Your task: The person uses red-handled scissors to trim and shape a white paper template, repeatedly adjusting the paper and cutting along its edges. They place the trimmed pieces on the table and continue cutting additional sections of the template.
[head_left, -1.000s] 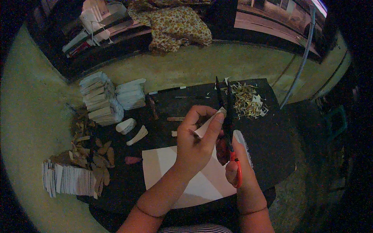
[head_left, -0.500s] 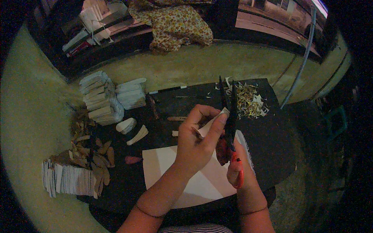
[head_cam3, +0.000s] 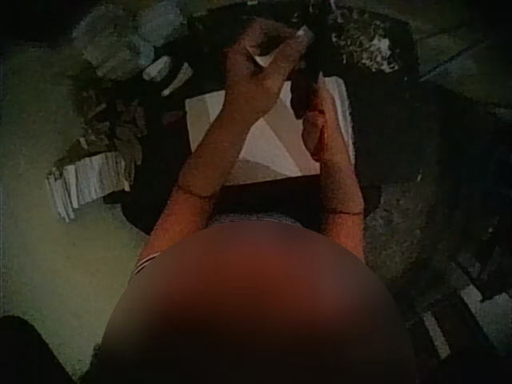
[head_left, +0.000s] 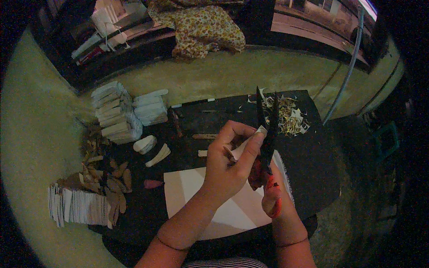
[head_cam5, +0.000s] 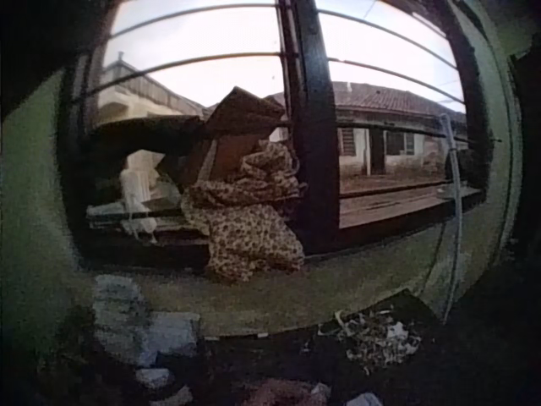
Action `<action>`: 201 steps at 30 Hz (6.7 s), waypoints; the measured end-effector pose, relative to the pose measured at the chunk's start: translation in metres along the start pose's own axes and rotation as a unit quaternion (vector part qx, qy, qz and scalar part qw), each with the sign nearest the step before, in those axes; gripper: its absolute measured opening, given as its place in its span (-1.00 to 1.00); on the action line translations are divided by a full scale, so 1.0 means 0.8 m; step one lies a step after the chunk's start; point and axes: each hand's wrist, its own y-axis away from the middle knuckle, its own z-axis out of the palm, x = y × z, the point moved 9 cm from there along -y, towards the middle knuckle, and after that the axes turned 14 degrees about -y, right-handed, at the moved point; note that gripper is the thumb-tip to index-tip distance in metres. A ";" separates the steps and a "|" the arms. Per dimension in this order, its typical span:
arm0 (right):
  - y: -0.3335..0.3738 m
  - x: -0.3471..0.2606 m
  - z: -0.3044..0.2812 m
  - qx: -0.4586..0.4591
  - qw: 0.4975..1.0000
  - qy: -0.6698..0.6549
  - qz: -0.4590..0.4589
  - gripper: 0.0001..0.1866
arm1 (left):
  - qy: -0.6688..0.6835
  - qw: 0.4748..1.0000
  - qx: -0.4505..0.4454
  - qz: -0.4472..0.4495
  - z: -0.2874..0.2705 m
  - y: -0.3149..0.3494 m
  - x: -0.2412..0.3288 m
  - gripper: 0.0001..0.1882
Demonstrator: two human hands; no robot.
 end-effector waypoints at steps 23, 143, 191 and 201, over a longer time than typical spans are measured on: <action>-0.001 -0.004 0.000 -0.017 0.999 0.027 -0.021 0.15 | 0.034 0.997 -0.015 -0.067 -0.011 -0.004 0.002 -0.90; -0.003 0.002 0.010 -0.050 0.998 0.014 0.039 0.06 | 0.046 0.999 -0.001 -0.017 -0.038 -0.016 0.007 -0.61; -0.002 0.004 -0.002 -0.018 0.998 0.049 0.024 0.05 | -0.120 0.985 0.020 0.125 -0.028 -0.013 0.028 -0.81; -0.005 0.003 -0.003 -0.005 0.997 0.063 0.036 0.04 | -0.086 0.992 0.021 0.092 -0.033 -0.016 0.020 -0.83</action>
